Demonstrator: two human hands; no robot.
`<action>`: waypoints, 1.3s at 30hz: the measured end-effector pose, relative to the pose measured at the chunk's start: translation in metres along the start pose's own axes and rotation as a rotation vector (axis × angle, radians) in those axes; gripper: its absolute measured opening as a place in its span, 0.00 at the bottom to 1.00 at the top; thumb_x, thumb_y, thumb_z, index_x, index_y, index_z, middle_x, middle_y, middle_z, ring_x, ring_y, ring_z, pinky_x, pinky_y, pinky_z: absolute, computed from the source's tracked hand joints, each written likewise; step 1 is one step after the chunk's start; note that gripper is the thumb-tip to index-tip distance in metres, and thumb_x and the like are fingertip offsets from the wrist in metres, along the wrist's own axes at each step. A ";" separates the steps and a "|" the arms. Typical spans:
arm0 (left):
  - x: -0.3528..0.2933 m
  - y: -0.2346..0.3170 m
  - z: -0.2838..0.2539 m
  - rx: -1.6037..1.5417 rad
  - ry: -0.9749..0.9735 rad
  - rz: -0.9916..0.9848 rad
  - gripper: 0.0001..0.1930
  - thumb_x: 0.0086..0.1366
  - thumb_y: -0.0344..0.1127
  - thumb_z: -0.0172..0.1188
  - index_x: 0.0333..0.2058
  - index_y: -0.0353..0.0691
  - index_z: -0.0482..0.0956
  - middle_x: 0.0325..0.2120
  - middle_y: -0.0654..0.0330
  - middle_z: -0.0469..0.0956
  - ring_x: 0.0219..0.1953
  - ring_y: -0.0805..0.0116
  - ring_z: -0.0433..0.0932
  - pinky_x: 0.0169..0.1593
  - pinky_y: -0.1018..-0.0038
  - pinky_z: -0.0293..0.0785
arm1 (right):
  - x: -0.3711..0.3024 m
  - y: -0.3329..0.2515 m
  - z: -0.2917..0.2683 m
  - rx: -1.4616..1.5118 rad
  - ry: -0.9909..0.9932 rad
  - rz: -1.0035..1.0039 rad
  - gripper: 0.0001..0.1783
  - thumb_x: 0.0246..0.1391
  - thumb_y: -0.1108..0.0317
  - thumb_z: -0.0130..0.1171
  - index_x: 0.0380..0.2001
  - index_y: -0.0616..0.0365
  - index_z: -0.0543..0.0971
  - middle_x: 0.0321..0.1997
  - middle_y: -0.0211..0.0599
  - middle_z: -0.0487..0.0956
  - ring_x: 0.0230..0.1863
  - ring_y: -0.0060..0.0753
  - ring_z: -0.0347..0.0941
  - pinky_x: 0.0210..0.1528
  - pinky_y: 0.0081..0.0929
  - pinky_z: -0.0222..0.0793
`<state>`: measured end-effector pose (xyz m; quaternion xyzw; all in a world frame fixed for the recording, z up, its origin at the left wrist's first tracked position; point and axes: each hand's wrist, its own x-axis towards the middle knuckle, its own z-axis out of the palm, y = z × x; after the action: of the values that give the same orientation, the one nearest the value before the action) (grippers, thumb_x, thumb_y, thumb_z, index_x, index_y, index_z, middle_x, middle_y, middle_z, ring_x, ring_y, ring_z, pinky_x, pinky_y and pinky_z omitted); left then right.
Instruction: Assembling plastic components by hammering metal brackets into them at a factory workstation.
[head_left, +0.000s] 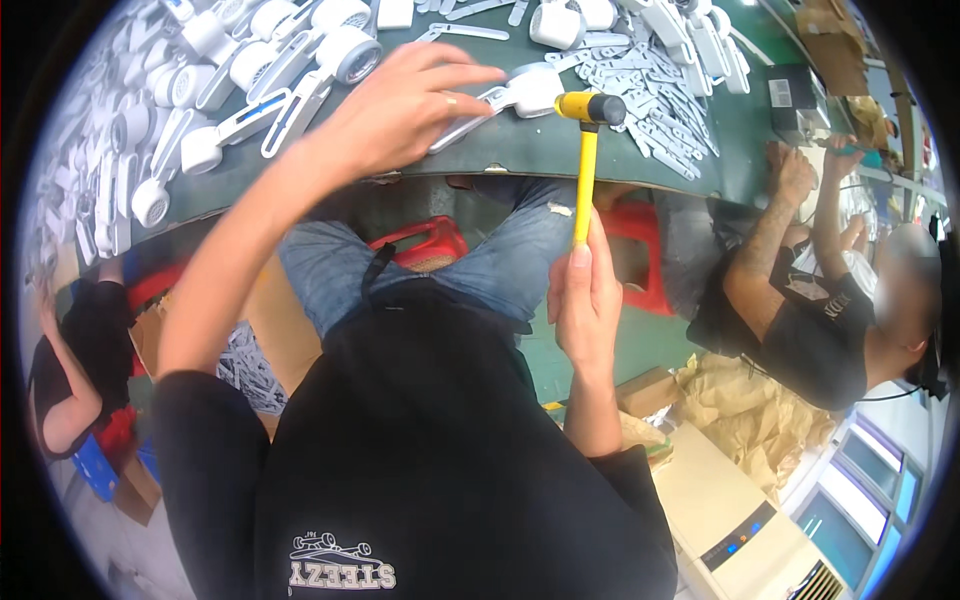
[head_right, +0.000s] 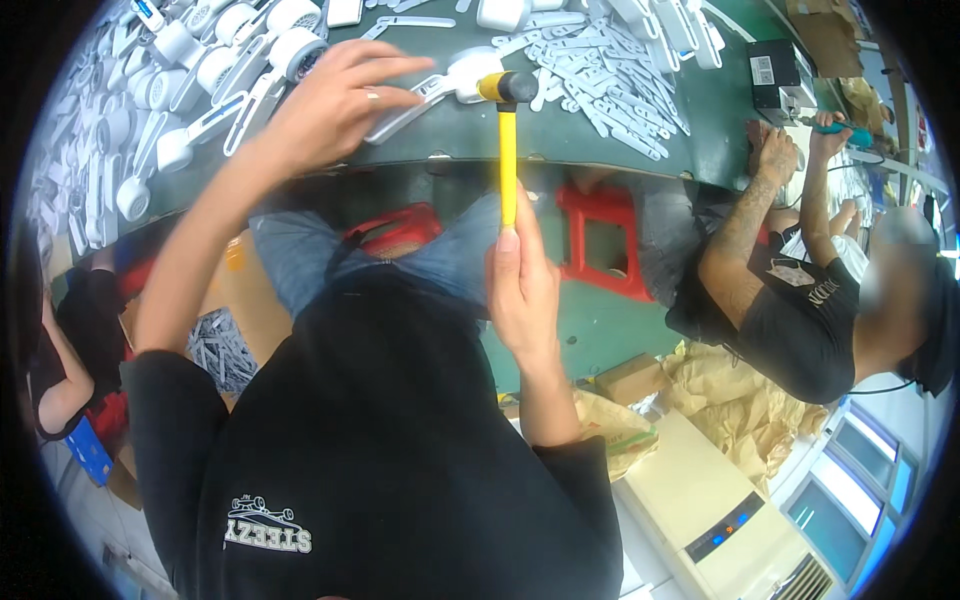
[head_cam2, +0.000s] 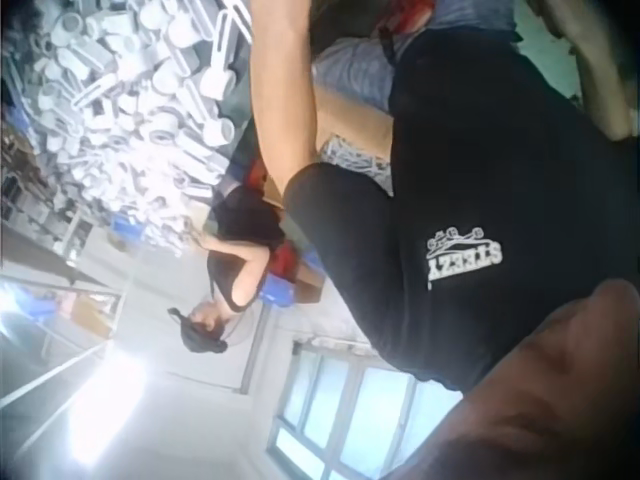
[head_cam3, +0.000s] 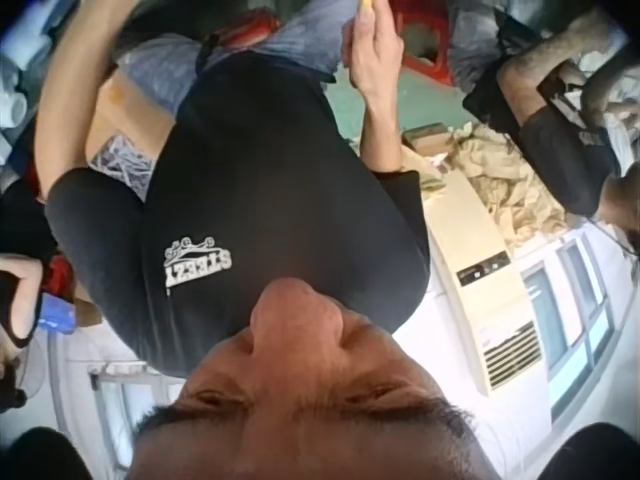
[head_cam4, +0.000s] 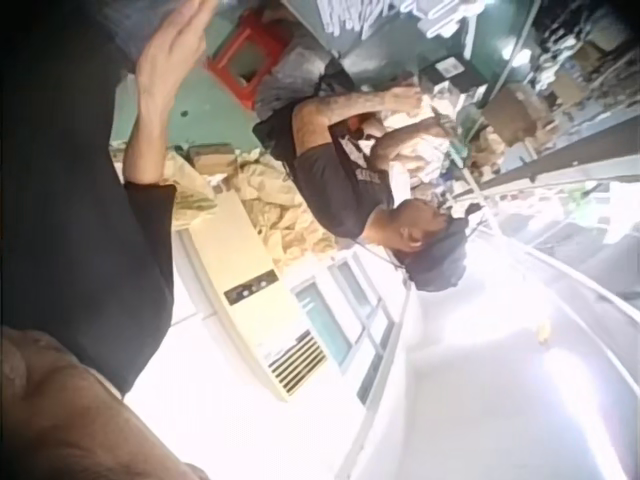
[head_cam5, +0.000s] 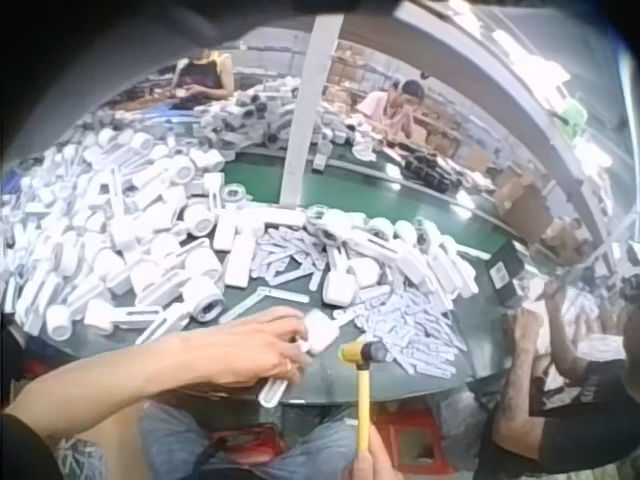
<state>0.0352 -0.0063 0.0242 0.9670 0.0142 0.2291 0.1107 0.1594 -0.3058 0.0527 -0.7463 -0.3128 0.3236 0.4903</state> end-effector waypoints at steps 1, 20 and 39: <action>-0.015 0.014 0.004 -0.030 0.059 -0.142 0.21 0.59 0.29 0.72 0.53 0.49 0.89 0.66 0.62 0.77 0.66 0.54 0.73 0.69 0.56 0.69 | -0.001 -0.002 0.001 -0.026 0.008 -0.029 0.31 0.82 0.54 0.41 0.79 0.55 0.61 0.21 0.20 0.67 0.18 0.11 0.60 0.21 0.16 0.58; -0.046 0.034 0.061 -0.255 0.497 -0.517 0.18 0.58 0.33 0.79 0.46 0.41 0.85 0.40 0.57 0.89 0.38 0.57 0.86 0.45 0.64 0.83 | 0.021 -0.037 0.025 -0.472 -0.200 0.007 0.30 0.75 0.70 0.48 0.78 0.54 0.63 0.48 0.66 0.84 0.46 0.70 0.83 0.44 0.49 0.79; -0.045 0.025 0.053 -0.156 0.450 -0.310 0.15 0.58 0.29 0.79 0.44 0.40 0.88 0.41 0.56 0.89 0.40 0.56 0.88 0.51 0.64 0.84 | 0.018 -0.027 0.020 -0.426 0.040 -0.154 0.32 0.75 0.72 0.48 0.79 0.56 0.60 0.39 0.67 0.83 0.35 0.69 0.84 0.35 0.51 0.80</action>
<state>0.0186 -0.0453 -0.0363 0.8666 0.1685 0.4188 0.2127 0.1507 -0.2722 0.0688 -0.8131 -0.4205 0.1970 0.3510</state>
